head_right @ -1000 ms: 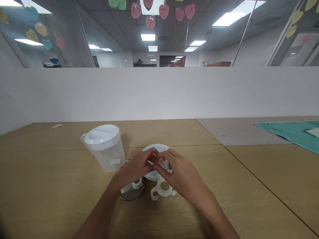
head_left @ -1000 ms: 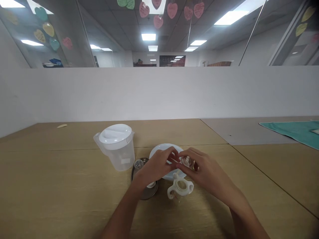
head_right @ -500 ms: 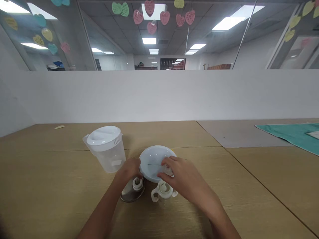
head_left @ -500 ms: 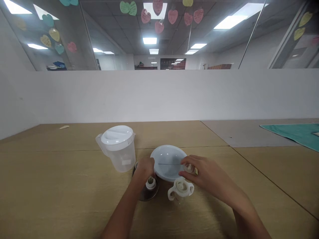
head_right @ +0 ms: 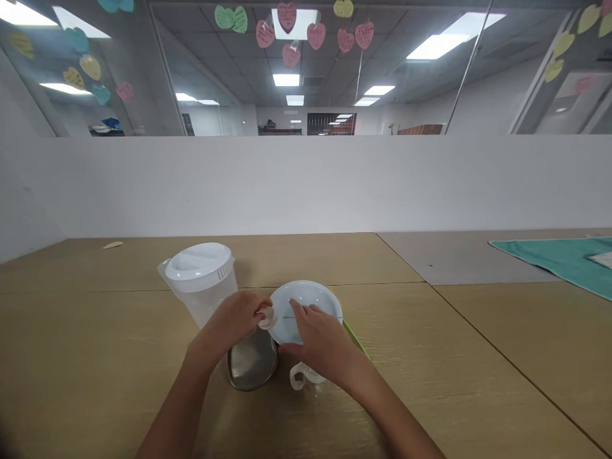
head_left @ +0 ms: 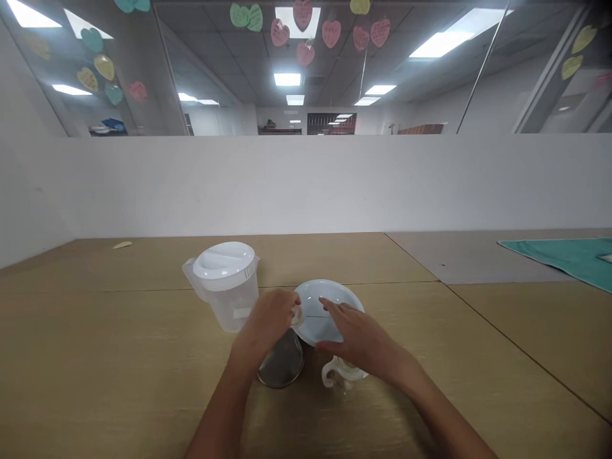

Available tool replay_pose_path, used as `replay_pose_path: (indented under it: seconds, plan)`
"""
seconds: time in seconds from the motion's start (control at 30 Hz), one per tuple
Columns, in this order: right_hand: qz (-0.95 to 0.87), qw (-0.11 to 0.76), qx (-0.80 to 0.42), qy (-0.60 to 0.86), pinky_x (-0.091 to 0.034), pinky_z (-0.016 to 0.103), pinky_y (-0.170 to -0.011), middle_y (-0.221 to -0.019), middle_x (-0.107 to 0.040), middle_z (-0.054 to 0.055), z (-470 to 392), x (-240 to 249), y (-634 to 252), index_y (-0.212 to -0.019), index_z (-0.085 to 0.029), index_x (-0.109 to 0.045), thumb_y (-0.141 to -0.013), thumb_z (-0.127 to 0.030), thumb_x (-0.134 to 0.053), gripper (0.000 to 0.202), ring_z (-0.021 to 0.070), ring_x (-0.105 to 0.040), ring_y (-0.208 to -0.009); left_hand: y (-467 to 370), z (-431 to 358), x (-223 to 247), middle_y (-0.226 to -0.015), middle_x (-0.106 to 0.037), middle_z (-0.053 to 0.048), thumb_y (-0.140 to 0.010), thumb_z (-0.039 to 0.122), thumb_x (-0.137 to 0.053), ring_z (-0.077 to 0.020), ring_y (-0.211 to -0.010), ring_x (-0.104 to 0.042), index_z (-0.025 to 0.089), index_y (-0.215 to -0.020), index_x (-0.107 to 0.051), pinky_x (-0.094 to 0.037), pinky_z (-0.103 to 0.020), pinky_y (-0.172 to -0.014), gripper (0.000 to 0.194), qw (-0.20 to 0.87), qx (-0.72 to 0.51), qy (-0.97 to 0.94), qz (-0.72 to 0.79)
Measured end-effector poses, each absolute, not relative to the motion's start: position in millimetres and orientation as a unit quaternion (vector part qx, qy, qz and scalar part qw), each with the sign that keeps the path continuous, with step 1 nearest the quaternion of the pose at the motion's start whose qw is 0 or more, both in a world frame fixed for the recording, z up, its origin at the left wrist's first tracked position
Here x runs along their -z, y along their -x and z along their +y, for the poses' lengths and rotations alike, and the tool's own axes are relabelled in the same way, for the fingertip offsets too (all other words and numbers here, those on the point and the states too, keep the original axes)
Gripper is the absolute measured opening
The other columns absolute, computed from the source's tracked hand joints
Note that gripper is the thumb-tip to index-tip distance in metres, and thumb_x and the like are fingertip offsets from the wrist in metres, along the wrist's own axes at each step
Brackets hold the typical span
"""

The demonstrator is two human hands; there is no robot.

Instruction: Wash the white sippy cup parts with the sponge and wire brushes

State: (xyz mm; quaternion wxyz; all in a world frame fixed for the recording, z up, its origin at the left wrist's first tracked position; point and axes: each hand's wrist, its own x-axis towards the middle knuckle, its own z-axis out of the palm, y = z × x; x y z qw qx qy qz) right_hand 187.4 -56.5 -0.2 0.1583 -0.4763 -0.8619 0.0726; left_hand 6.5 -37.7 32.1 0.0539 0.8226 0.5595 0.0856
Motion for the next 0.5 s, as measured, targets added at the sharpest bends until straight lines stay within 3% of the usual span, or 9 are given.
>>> replay_pose_path:
  seconds: [0.07,0.17,0.23,0.3,0.4,0.5]
  plan:
    - [-0.848,0.251,-0.070,0.460,-0.044,0.038,-0.084,-0.114,-0.059,0.013,-46,10,-180,-0.122,-0.015,-0.047,-0.075,-0.031,-0.063,0.052,0.0261,-0.054,-0.105,-15,-50,-42,-0.095,-0.067,-0.004,-0.078,0.008,-0.045,-0.0168,-0.086,-0.061,0.019,-0.089,-0.061,-0.043,-0.026,-0.073,0.022,0.074,-0.156,-0.853,0.492]
    - [-0.828,0.390,-0.028,0.401,-0.048,0.032,-0.070,-0.087,-0.064,0.007,-30,20,-174,-0.091,-0.018,-0.058,-0.077,-0.017,-0.052,0.015,0.0195,-0.059,-0.081,-31,-64,-49,-0.086,-0.065,-0.001,-0.081,0.012,-0.046,-0.0147,-0.077,-0.059,0.020,-0.083,-0.058,-0.043,-0.024,-0.068,0.014,0.069,-0.211,-0.873,0.435]
    - [-0.813,0.498,0.047,0.297,-0.048,0.030,-0.065,-0.076,-0.064,0.005,-21,26,-177,-0.079,-0.019,-0.057,-0.079,-0.014,-0.048,0.010,0.0173,-0.059,-0.073,-41,-71,-47,-0.078,-0.064,0.001,-0.081,0.013,-0.048,-0.0134,-0.071,-0.058,0.020,-0.079,-0.056,-0.043,-0.024,-0.068,0.010,0.052,-0.263,-0.881,0.391]
    - [-0.779,0.579,0.135,0.199,-0.050,0.030,-0.065,-0.078,-0.065,0.006,-13,31,-185,-0.084,-0.019,-0.057,-0.081,-0.014,-0.048,0.011,0.0170,-0.061,-0.074,-49,-75,-42,-0.073,-0.063,0.002,-0.081,0.011,-0.048,-0.0124,-0.068,-0.056,0.020,-0.077,-0.054,-0.043,-0.023,-0.070,0.012,0.029,-0.326,-0.881,0.340]
    - [-0.742,0.608,0.222,0.173,-0.051,0.030,-0.066,-0.079,-0.067,0.006,-3,40,-196,-0.092,-0.018,-0.058,-0.082,-0.011,-0.050,0.014,0.0174,-0.063,-0.076,-60,-76,-31,-0.066,-0.059,0.002,-0.081,0.006,-0.042,-0.0124,-0.067,-0.054,0.019,-0.073,-0.051,-0.044,-0.024,-0.072,0.018,-0.018,-0.389,-0.875,0.289]
    - [-0.735,0.597,0.256,0.194,-0.051,0.029,-0.061,-0.076,-0.068,0.004,5,43,-204,-0.087,-0.019,-0.058,-0.082,-0.013,-0.051,0.011,0.0164,-0.064,-0.069,-68,-72,-23,-0.061,-0.056,0.003,-0.080,0.003,-0.039,-0.0114,-0.063,-0.053,0.020,-0.070,-0.049,-0.044,-0.025,-0.080,0.022,-0.046,-0.423,-0.864,0.268]
